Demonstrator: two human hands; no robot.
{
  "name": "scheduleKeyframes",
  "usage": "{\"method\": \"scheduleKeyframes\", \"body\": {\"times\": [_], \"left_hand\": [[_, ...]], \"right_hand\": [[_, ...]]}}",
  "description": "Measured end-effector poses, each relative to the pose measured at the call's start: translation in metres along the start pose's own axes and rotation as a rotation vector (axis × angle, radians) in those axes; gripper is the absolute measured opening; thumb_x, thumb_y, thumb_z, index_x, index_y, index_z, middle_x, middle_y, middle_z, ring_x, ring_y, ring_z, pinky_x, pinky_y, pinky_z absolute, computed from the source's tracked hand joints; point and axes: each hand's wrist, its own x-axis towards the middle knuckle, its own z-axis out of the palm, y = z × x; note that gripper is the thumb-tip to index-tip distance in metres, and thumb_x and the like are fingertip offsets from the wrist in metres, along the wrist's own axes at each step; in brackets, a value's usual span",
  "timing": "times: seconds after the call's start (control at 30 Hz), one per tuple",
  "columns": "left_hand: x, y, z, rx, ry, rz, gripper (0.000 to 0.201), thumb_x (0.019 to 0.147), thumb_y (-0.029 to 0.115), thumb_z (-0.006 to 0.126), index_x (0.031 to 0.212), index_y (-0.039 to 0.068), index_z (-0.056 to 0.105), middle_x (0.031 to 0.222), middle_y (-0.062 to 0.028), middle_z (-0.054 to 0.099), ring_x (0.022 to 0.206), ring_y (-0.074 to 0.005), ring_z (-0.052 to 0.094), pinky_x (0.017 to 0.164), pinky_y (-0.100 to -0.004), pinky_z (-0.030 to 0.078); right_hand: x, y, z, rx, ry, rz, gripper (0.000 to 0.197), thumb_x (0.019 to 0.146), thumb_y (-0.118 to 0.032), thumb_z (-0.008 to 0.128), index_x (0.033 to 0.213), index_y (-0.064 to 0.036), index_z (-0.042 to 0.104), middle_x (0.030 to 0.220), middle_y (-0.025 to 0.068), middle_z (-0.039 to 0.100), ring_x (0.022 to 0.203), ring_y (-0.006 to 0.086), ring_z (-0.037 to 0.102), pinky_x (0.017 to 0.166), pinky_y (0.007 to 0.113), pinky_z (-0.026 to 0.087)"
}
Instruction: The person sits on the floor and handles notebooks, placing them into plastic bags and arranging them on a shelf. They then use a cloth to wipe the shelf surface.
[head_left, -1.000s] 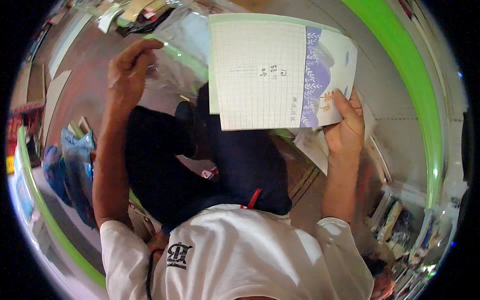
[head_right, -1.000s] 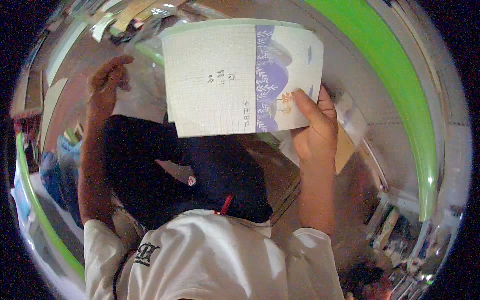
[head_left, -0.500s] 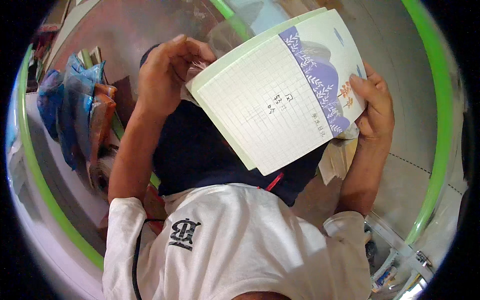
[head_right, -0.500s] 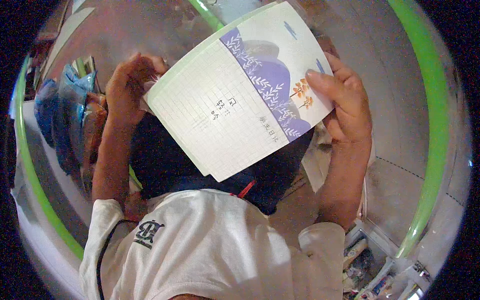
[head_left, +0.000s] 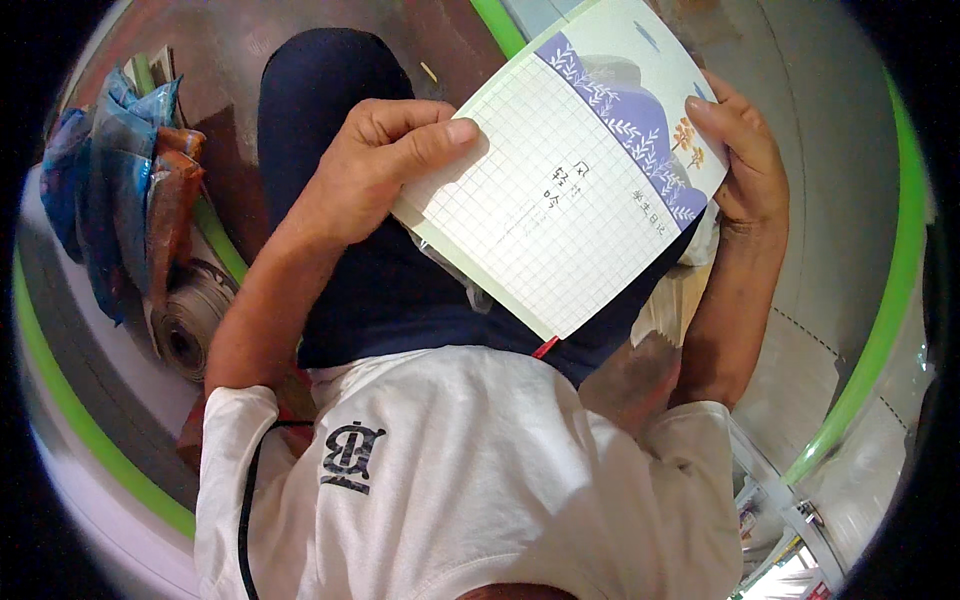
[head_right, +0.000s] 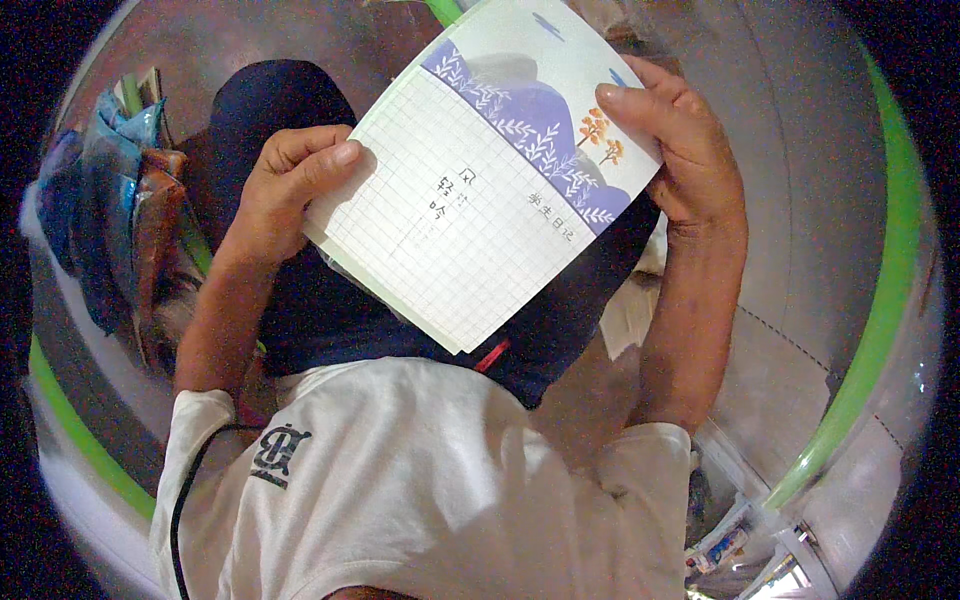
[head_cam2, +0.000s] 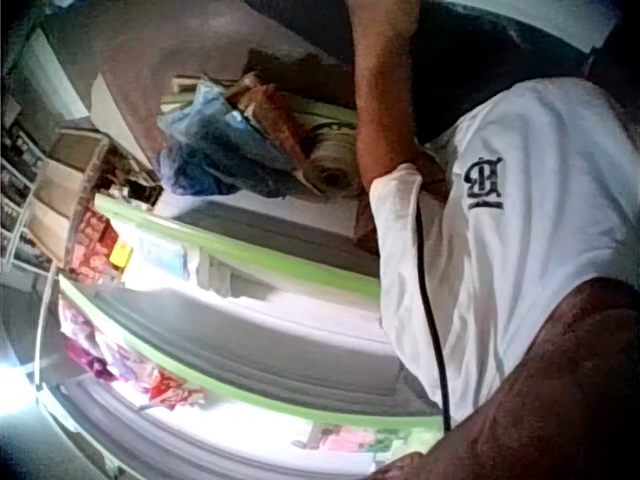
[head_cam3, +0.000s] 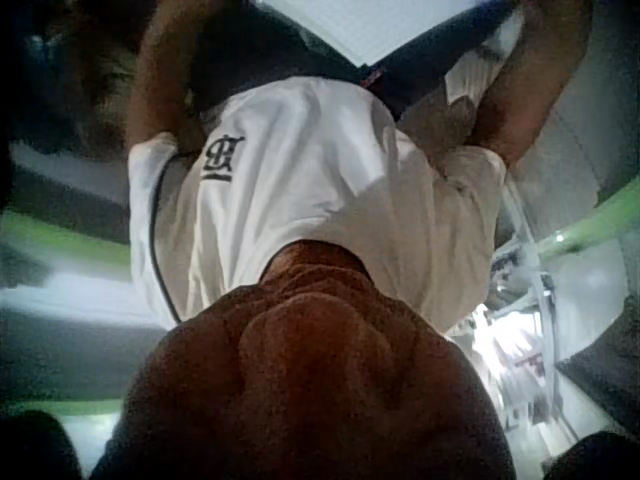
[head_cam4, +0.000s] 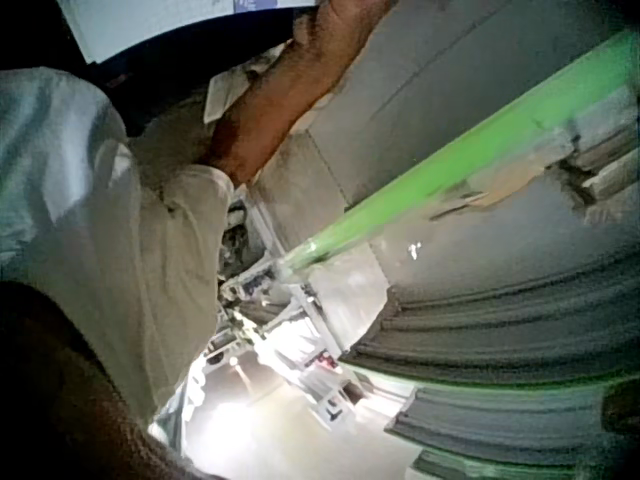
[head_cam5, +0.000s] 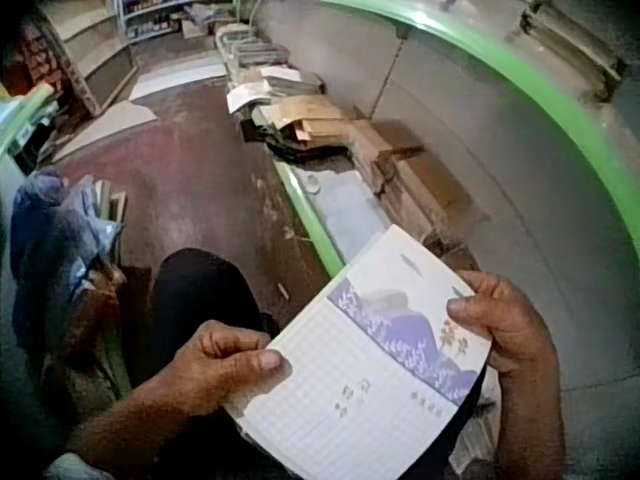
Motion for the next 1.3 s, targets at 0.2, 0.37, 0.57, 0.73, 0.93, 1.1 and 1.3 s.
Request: {"method": "scheduleKeyframes", "body": {"times": [0.2, 0.37, 0.57, 0.73, 0.93, 1.1, 1.3], "left_hand": [[-0.003, 0.002, -0.001, -0.017, -0.024, 0.015, 0.03, 0.087, 0.029, 0.062, 0.09, 0.0, 0.067, 0.076, -0.004, 0.066, 0.065, -0.0073, 0.06, 0.059, -0.0208, 0.046], [-0.003, -0.001, -0.001, -0.017, -0.015, -0.003, 0.03, 0.087, 0.029, 0.061, 0.09, 0.0, 0.067, 0.075, -0.0039, 0.066, 0.065, -0.0069, 0.06, 0.059, -0.0203, 0.046], [-0.003, -0.004, -0.003, -0.017, -0.05, 0.007, 0.029, 0.088, 0.028, 0.06, 0.091, 0.0, 0.067, 0.076, -0.0039, 0.066, 0.066, -0.0069, 0.06, 0.059, -0.02, 0.046], [-0.003, -0.002, -0.001, -0.011, -0.017, -0.012, 0.029, 0.087, 0.028, 0.06, 0.092, 0.0, 0.067, 0.077, -0.0038, 0.066, 0.067, -0.0071, 0.06, 0.06, -0.0197, 0.046], [-0.002, -0.007, -0.003, -0.031, -0.012, -0.001, 0.029, 0.087, 0.027, 0.06, 0.093, -0.001, 0.066, 0.078, -0.0039, 0.066, 0.067, -0.007, 0.06, 0.06, -0.0196, 0.046], [0.001, -0.008, -0.004, -0.031, -0.019, -0.005, 0.029, 0.087, 0.026, 0.06, 0.093, -0.001, 0.066, 0.077, -0.004, 0.066, 0.066, -0.007, 0.06, 0.06, -0.0198, 0.046], [0.004, -0.007, -0.006, -0.035, -0.04, -0.043, 0.029, 0.087, 0.026, 0.06, 0.094, -0.002, 0.066, 0.078, -0.0053, 0.066, 0.066, -0.0081, 0.061, 0.06, -0.0205, 0.047]], "right_hand": [[0.001, -0.002, 0.001, 0.034, 0.014, 0.002, 0.038, 0.079, -0.007, 0.061, 0.113, 0.0089, 0.054, 0.094, 0.015, 0.066, 0.075, 0.0158, 0.067, 0.07, 0.025, 0.054], [0.002, -0.002, 0.001, 0.021, 0.015, 0.002, 0.037, 0.079, -0.007, 0.061, 0.112, 0.0088, 0.055, 0.094, 0.0144, 0.066, 0.075, 0.0153, 0.066, 0.071, 0.025, 0.054], [0.002, -0.001, 0.003, -0.013, 0.004, -0.012, 0.037, 0.079, -0.009, 0.061, 0.111, 0.0081, 0.055, 0.092, 0.013, 0.066, 0.074, 0.0141, 0.066, 0.07, 0.024, 0.053], [0.0, -0.002, 0.004, -0.016, 0.004, -0.017, 0.038, 0.079, -0.01, 0.062, 0.111, 0.0076, 0.055, 0.092, 0.0127, 0.066, 0.075, 0.0142, 0.066, 0.07, 0.024, 0.053], [0.003, 0.001, 0.004, -0.01, 0.009, -0.029, 0.038, 0.078, -0.009, 0.062, 0.111, 0.008, 0.056, 0.092, 0.0133, 0.066, 0.075, 0.0149, 0.066, 0.07, 0.025, 0.054], [0.003, 0.001, 0.003, -0.012, 0.014, -0.034, 0.037, 0.078, -0.008, 0.062, 0.111, 0.0087, 0.055, 0.093, 0.0141, 0.066, 0.075, 0.0156, 0.066, 0.071, 0.025, 0.054], [0.005, 0.004, 0.001, -0.007, 0.032, -0.031, 0.035, 0.078, -0.007, 0.062, 0.109, 0.0078, 0.057, 0.092, 0.0142, 0.066, 0.073, 0.0154, 0.066, 0.07, 0.025, 0.054]]}}
